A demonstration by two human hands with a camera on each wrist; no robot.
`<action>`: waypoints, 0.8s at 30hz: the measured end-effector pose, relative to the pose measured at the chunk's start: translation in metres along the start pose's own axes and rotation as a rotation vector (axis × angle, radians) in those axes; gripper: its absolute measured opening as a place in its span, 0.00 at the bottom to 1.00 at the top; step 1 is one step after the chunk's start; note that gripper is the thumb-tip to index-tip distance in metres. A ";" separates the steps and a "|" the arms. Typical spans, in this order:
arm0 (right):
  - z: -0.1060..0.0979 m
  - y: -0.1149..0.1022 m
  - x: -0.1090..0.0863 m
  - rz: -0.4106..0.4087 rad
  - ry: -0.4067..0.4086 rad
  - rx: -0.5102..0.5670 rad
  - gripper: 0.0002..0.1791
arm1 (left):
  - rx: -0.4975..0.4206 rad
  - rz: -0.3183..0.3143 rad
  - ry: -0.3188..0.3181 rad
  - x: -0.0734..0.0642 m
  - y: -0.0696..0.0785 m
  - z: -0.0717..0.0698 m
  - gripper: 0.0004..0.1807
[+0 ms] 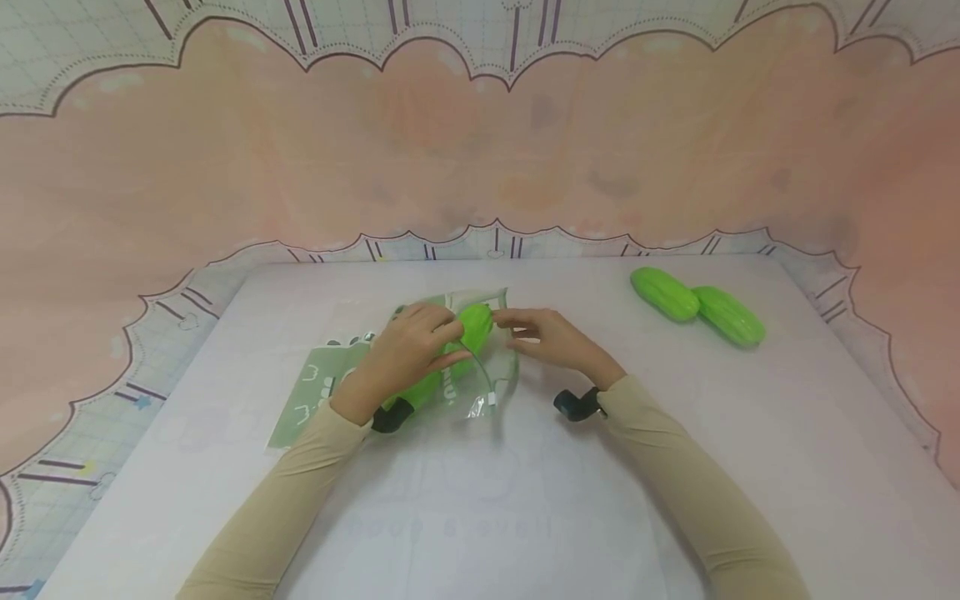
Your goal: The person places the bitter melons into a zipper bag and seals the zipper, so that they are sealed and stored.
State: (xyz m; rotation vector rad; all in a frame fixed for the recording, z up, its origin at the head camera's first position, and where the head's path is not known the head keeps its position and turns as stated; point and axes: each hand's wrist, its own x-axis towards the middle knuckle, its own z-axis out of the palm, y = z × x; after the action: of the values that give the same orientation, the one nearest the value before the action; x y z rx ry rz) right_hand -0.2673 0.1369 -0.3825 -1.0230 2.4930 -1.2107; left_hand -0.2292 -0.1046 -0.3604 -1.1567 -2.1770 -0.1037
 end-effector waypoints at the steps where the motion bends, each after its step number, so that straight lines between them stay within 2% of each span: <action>1: 0.000 0.000 0.000 -0.003 -0.021 0.000 0.26 | -0.004 0.000 0.002 0.000 0.000 0.000 0.16; 4: 0.002 0.001 0.002 -0.011 -0.068 -0.007 0.27 | -0.013 0.003 0.010 0.000 0.000 0.000 0.16; 7: 0.003 0.002 0.003 -0.003 -0.079 -0.011 0.29 | -0.018 0.002 0.018 -0.001 0.000 -0.001 0.16; 24: -0.007 0.007 -0.006 0.034 0.048 -0.031 0.33 | -0.043 -0.014 0.009 -0.002 -0.001 0.000 0.17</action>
State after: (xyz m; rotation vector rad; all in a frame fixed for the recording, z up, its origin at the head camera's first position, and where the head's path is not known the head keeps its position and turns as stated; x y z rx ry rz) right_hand -0.2694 0.1476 -0.3837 -0.9653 2.5626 -1.2045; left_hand -0.2292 -0.1072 -0.3610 -1.1630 -2.1846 -0.1629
